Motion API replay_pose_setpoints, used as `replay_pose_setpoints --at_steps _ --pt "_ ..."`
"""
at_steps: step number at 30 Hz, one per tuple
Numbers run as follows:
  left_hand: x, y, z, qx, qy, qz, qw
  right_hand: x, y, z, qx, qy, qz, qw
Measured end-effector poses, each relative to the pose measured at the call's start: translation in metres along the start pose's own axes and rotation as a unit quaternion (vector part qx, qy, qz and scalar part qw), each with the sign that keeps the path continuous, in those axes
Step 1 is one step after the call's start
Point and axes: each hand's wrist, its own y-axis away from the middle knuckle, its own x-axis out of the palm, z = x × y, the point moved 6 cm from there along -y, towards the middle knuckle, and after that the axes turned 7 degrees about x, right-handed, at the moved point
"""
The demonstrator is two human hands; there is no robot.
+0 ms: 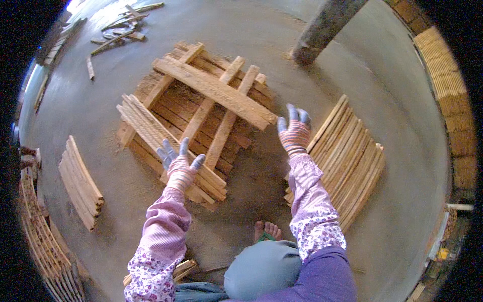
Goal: The person lifts a stack of wooden planks and places them on the floor, then sits and assembles small wooden frames by arranging planks in a grid pattern. The person continues to build multiple frames and stacks them nearby.
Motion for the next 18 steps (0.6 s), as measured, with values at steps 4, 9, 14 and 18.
replay_pose_setpoints --at_steps 4,9,14,18 --pt "0.000 -0.001 0.000 -0.007 -0.007 0.026 1.000 -0.001 -0.005 0.117 -0.182 0.055 0.092 0.977" --pt "-0.006 0.002 0.002 -0.019 -0.007 0.027 0.999 0.022 -0.010 0.130 -0.057 -0.216 0.383 0.896" --pt "-0.003 0.003 0.003 -0.016 0.015 0.021 1.000 0.034 0.021 0.124 0.242 -0.532 0.588 0.559" --pt "-0.005 0.001 0.001 -0.017 0.015 0.029 0.999 0.042 0.030 0.129 0.225 -0.569 0.610 0.503"
